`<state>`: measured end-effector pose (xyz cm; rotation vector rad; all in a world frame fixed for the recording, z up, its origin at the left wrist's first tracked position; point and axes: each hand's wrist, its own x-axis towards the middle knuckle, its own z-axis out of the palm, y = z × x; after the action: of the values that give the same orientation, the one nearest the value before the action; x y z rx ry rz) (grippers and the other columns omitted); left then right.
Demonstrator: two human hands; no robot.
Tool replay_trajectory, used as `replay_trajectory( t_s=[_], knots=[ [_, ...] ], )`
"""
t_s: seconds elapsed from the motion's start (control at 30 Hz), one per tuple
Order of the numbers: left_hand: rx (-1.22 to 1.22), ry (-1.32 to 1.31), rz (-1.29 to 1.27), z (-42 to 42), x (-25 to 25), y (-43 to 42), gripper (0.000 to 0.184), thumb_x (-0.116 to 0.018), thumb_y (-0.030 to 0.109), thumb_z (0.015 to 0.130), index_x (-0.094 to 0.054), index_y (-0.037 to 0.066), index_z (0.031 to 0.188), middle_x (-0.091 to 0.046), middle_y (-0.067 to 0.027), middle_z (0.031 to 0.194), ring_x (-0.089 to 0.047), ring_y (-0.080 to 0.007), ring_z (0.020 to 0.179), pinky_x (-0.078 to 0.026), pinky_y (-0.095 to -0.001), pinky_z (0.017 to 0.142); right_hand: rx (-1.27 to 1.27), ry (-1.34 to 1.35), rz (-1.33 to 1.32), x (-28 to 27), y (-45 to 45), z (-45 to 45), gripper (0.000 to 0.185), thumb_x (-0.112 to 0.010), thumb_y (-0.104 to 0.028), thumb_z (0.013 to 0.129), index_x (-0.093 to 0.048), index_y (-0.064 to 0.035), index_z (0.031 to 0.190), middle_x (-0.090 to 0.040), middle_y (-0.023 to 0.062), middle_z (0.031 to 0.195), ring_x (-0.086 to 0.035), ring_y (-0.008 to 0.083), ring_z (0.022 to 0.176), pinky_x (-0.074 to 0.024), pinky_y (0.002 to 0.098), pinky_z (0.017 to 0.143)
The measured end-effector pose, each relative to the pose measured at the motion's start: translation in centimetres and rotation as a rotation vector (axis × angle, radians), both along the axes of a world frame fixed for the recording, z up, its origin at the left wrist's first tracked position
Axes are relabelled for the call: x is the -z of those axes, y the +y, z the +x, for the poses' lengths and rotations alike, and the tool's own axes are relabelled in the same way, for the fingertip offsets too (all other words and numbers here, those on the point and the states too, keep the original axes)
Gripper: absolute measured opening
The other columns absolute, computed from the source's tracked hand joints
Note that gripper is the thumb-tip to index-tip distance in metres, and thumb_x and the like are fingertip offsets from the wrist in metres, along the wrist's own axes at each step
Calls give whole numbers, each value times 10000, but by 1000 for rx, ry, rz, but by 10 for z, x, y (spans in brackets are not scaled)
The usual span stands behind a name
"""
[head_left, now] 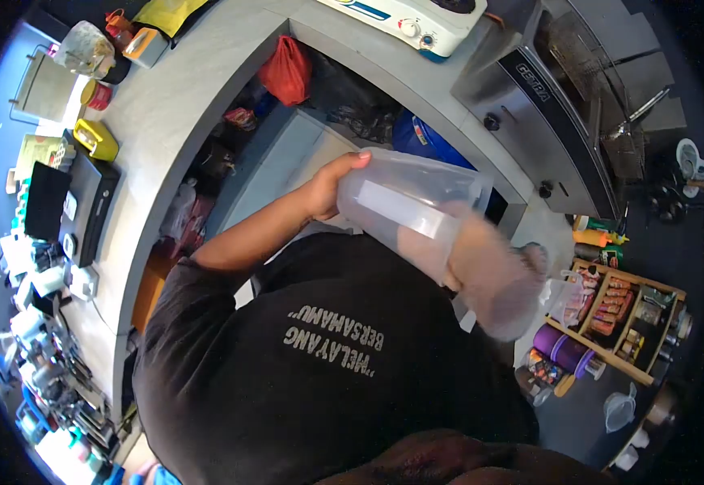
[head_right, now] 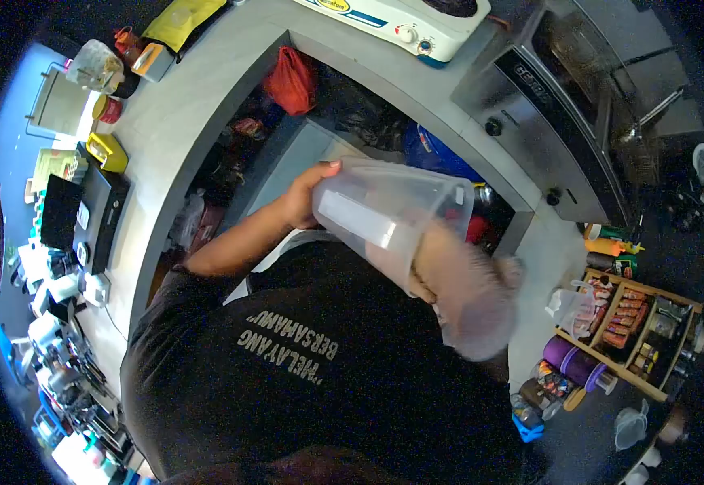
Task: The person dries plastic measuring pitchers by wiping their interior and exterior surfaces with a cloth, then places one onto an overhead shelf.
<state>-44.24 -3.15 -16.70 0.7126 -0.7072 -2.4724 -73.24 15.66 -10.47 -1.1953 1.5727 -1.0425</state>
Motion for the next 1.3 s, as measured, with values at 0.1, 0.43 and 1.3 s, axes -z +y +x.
replay_trajectory(
  t_s=[0.1,0.43,1.3],
  knots=[
    [-13,57,-81,-19,-7,26,736,-552,531,953,-504,-12,1447,-629,-187,1341,-625,-297,1204,-476,-423,1048,-17,-107,-112,-15,-19,-51,471,-685,-227,907,-573,-60,1334,-592,142,1355,-581,268,1249,-476,421,1069],
    [-5,112,-512,-124,-49,54,1021,-755,515,738,-393,-12,1534,-582,-176,1403,-593,-289,1253,-459,-404,1081,-383,119,-391,-108,28,-130,459,-649,-176,963,-549,-49,1392,-615,121,1356,-614,249,1211,-500,395,1044],
    [409,224,-637,-168,-121,75,1173,-946,438,634,-341,-3,1537,-529,-125,1452,-517,-242,1336,-409,-408,1122,188,-559,-519,-43,46,-79,891,-911,-146,753,-411,-19,1479,-594,115,1331,-593,240,1232,-484,445,1095]
  ],
)
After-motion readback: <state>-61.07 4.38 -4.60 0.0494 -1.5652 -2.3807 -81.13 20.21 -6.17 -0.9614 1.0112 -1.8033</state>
